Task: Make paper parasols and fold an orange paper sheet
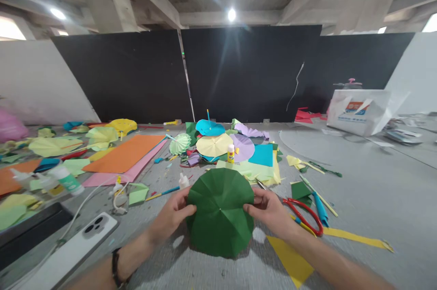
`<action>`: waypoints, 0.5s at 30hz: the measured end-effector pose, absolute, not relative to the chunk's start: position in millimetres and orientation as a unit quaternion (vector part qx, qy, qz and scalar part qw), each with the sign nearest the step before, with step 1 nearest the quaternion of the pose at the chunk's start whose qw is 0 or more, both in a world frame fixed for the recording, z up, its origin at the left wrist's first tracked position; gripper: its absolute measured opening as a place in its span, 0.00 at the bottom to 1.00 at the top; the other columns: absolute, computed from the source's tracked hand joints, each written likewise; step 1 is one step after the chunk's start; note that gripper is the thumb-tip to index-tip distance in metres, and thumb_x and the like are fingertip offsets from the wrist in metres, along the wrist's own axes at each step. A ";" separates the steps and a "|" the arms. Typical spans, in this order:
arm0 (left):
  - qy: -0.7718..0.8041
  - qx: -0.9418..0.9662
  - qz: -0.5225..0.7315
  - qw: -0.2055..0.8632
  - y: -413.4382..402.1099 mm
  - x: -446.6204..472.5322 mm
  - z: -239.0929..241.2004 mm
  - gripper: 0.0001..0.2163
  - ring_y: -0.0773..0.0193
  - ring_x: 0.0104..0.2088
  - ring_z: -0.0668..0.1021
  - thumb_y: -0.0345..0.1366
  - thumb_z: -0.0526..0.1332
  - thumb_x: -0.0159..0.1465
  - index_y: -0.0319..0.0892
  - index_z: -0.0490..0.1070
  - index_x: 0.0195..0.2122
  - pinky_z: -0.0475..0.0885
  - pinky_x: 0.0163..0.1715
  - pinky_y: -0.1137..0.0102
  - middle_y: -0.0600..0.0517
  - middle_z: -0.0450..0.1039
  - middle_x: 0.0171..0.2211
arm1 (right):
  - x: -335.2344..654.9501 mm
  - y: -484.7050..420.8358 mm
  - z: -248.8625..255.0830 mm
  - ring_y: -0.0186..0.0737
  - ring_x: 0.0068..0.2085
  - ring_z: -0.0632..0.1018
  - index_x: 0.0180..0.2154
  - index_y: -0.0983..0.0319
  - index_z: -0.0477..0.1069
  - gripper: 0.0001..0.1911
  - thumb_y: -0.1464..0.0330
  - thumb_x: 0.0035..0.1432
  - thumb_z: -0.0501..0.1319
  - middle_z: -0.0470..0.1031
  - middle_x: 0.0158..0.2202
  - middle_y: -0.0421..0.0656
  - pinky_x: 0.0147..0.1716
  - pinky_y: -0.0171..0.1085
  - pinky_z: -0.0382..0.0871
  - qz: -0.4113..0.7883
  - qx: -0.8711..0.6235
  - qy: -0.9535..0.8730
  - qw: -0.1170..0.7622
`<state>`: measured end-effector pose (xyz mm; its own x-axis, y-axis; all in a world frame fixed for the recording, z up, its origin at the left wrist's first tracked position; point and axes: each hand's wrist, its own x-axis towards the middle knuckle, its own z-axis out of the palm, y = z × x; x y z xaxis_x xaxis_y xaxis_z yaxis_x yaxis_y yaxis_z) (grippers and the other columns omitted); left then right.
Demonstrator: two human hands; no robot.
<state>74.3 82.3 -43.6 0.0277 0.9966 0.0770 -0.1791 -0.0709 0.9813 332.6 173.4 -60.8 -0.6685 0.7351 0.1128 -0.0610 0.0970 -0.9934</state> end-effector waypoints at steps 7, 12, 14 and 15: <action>0.435 0.469 0.556 0.530 80.5 76.2 -40.5 0.11 0.55 0.42 0.80 0.29 0.67 0.56 0.41 0.80 0.41 0.75 0.40 0.70 0.48 0.81 0.35 | 333.3 175.6 -64.4 0.47 0.39 0.86 0.48 0.58 0.80 0.17 0.62 0.57 0.70 0.86 0.37 0.43 0.42 0.43 0.81 0.634 -0.233 -0.660 0.329; 0.431 0.496 0.527 0.539 80.3 71.5 -41.6 0.08 0.60 0.33 0.79 0.29 0.65 0.53 0.39 0.80 0.35 0.72 0.33 0.72 0.49 0.80 0.30 | 334.6 175.6 -63.9 0.46 0.38 0.85 0.47 0.59 0.79 0.15 0.64 0.58 0.70 0.86 0.36 0.42 0.41 0.43 0.81 0.632 -0.240 -0.663 0.321; 0.439 0.513 0.495 0.547 79.4 68.6 -42.3 0.05 0.61 0.29 0.77 0.32 0.66 0.53 0.38 0.80 0.31 0.70 0.30 0.72 0.49 0.79 0.28 | 335.9 176.7 -63.2 0.45 0.38 0.85 0.46 0.59 0.80 0.14 0.64 0.58 0.69 0.86 0.37 0.42 0.41 0.42 0.81 0.631 -0.247 -0.664 0.317; 0.441 0.522 0.482 0.548 78.9 67.3 -42.8 0.05 0.62 0.29 0.77 0.34 0.67 0.53 0.38 0.80 0.29 0.69 0.30 0.72 0.48 0.79 0.27 | 336.6 177.6 -63.0 0.45 0.38 0.85 0.46 0.59 0.80 0.13 0.64 0.58 0.70 0.86 0.37 0.42 0.41 0.42 0.81 0.630 -0.251 -0.664 0.315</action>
<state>67.3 78.9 -42.8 0.1460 0.9891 0.0193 -0.0670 -0.0095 0.9977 336.6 177.6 -63.0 -0.6757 0.7302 0.1014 -0.0638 0.0792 -0.9948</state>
